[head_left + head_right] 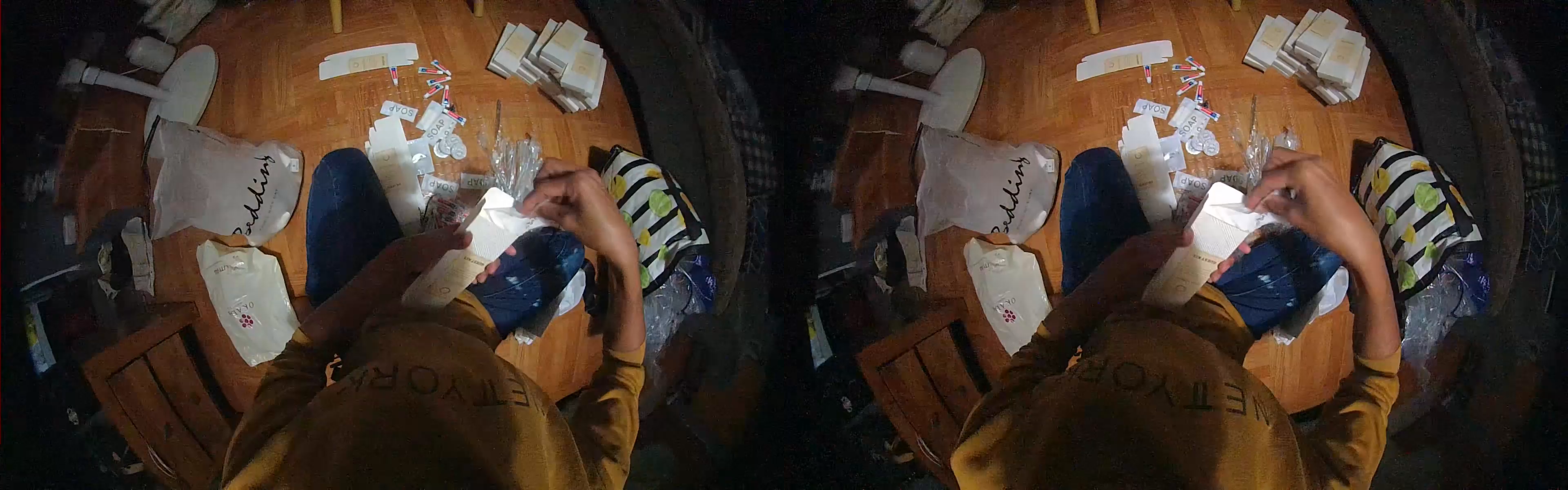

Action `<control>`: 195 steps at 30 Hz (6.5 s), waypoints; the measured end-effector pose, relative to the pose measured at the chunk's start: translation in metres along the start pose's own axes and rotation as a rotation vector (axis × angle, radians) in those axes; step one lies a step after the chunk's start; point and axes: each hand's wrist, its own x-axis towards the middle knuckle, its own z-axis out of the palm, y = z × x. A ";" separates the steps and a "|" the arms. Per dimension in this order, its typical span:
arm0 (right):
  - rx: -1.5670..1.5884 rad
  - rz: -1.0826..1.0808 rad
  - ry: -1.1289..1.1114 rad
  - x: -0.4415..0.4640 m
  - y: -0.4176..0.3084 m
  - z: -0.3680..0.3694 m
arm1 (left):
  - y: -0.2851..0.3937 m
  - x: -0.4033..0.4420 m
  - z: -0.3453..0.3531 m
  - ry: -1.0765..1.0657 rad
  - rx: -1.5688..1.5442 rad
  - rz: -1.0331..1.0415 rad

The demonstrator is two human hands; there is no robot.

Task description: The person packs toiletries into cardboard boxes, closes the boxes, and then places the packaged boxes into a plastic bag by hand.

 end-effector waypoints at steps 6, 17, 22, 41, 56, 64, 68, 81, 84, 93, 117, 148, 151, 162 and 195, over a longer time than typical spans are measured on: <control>0.288 0.041 0.142 0.041 -0.017 0.011 | 0.027 -0.004 -0.016 0.201 0.107 0.095; -0.092 0.518 0.056 0.000 0.113 0.118 | 0.053 -0.017 -0.021 0.318 0.238 0.240; -0.365 0.338 0.114 -0.030 0.155 0.233 | 0.043 -0.012 -0.022 0.317 0.264 0.245; 0.459 -0.224 1.050 -0.045 -0.035 0.082 | 0.055 -0.013 0.008 0.140 1.053 0.160; 0.087 -0.359 0.887 0.028 -0.038 0.134 | 0.048 -0.057 -0.010 0.494 0.625 0.047; 0.008 0.165 0.925 0.131 0.155 0.188 | 0.037 -0.069 -0.019 0.569 0.754 0.049; 0.027 0.208 0.705 0.141 0.202 0.210 | 0.039 -0.053 -0.030 0.567 0.727 0.067; 0.163 -0.334 0.745 0.063 0.006 0.097 | 0.042 -0.021 -0.053 0.525 0.647 -0.064; 0.022 -0.359 0.686 0.063 0.006 0.104 | 0.016 -0.025 -0.076 0.427 0.765 0.115; 0.076 0.142 1.091 0.072 0.074 0.115 | 0.046 -0.029 -0.030 0.470 0.485 0.082; 0.931 0.478 0.848 -0.039 0.116 0.124 | 0.026 -0.030 -0.038 0.445 1.073 0.186; -0.028 -0.219 0.569 -0.012 -0.029 0.049 | 0.006 0.004 0.058 0.243 -0.144 0.132; 0.165 -0.125 0.493 -0.020 -0.017 0.073 | 0.001 0.008 0.045 0.124 -0.216 0.114; 0.718 0.257 0.929 -0.030 -0.027 0.130 | 0.009 0.004 0.035 0.198 -0.310 0.106; 0.789 0.347 0.354 -0.037 -0.006 0.060 | -0.026 0.018 0.042 0.161 -0.237 -0.031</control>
